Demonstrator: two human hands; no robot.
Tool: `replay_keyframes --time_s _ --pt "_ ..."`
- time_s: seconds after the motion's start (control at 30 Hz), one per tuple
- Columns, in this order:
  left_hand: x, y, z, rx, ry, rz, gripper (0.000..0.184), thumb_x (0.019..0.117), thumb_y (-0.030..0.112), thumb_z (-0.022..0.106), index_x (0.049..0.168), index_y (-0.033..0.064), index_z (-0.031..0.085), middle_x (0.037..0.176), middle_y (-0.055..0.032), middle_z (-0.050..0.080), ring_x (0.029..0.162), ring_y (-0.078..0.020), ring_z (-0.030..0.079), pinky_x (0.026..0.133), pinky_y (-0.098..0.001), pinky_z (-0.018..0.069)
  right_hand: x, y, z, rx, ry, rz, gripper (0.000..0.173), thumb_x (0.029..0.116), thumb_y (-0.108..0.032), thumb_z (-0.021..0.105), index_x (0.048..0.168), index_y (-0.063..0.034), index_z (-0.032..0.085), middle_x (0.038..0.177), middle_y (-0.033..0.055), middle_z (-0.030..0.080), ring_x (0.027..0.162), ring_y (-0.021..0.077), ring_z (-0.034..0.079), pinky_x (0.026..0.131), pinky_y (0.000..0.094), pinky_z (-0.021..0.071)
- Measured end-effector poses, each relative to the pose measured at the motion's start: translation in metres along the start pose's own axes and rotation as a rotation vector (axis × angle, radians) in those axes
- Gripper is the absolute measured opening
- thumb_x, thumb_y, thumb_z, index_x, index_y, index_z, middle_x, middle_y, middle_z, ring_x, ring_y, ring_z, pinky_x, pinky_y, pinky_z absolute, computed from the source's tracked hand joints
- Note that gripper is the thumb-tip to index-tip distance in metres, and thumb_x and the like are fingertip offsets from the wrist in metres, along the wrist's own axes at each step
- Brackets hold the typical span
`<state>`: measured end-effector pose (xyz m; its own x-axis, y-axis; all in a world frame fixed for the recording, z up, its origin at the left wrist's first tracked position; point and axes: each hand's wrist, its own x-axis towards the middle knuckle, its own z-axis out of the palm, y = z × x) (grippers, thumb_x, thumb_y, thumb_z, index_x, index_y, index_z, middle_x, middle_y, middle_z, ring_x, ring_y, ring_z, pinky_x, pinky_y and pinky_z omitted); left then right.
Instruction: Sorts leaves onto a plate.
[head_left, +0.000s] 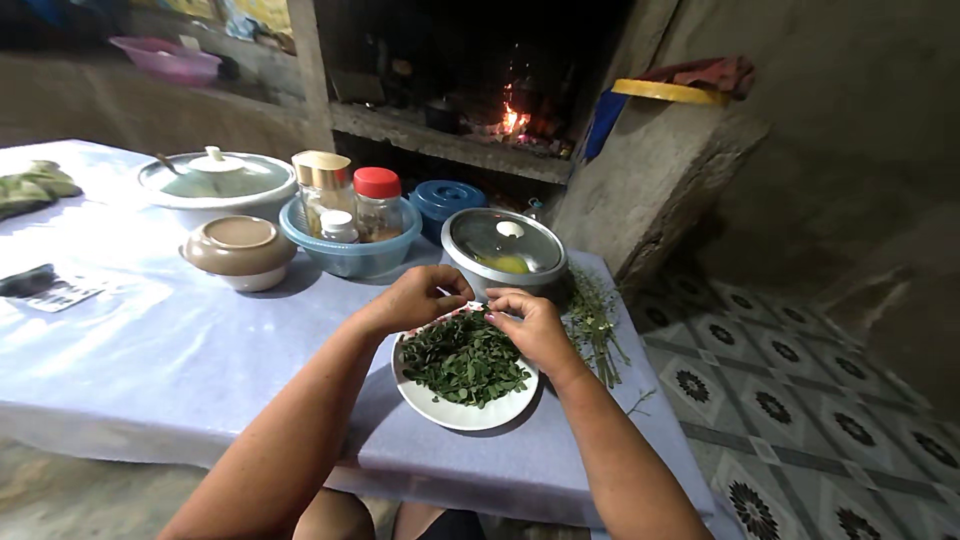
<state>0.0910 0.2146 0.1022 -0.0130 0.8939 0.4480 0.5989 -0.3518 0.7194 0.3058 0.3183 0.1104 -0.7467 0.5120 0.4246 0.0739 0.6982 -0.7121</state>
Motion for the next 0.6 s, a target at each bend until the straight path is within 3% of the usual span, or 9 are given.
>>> replay_keyframes --time_s 0.23,0.47,0.6 --pt "0.0 0.004 0.005 -0.089 -0.014 0.141 0.02 0.0893 0.018 0.076 0.105 0.0068 0.071 0.122 -0.0061 0.066 0.106 -0.0166 0.068 0.083 -0.0346 0.0618 0.001 0.003 0.002 0.002 -0.036 0.043 0.008 0.0926 -0.005 0.071 0.094 0.0014 0.075 0.127 0.0143 0.068 0.12 0.0177 0.065 0.101 0.0348 0.0545" --pt "-0.001 0.006 0.01 0.047 0.019 0.14 0.009 0.0933 0.016 0.073 0.093 0.0069 0.071 0.119 -0.0066 0.068 0.102 -0.0156 0.068 0.081 -0.0338 0.0613 0.001 0.002 0.004 0.007 -0.054 0.053 0.009 0.0924 -0.008 0.074 0.093 0.0004 0.075 0.128 0.0133 0.068 0.12 0.0156 0.064 0.1 0.0324 0.0552" --pt "0.0 0.006 0.009 0.022 0.037 0.11 0.008 0.0947 0.014 0.071 0.094 0.0062 0.07 0.118 -0.0073 0.067 0.101 -0.0163 0.068 0.08 -0.0344 0.061 0.0 0.0 0.004 0.028 -0.062 0.056 0.022 0.0947 0.002 0.064 0.116 0.0016 0.071 0.134 0.0145 0.064 0.118 0.0187 0.065 0.101 0.035 0.0548"
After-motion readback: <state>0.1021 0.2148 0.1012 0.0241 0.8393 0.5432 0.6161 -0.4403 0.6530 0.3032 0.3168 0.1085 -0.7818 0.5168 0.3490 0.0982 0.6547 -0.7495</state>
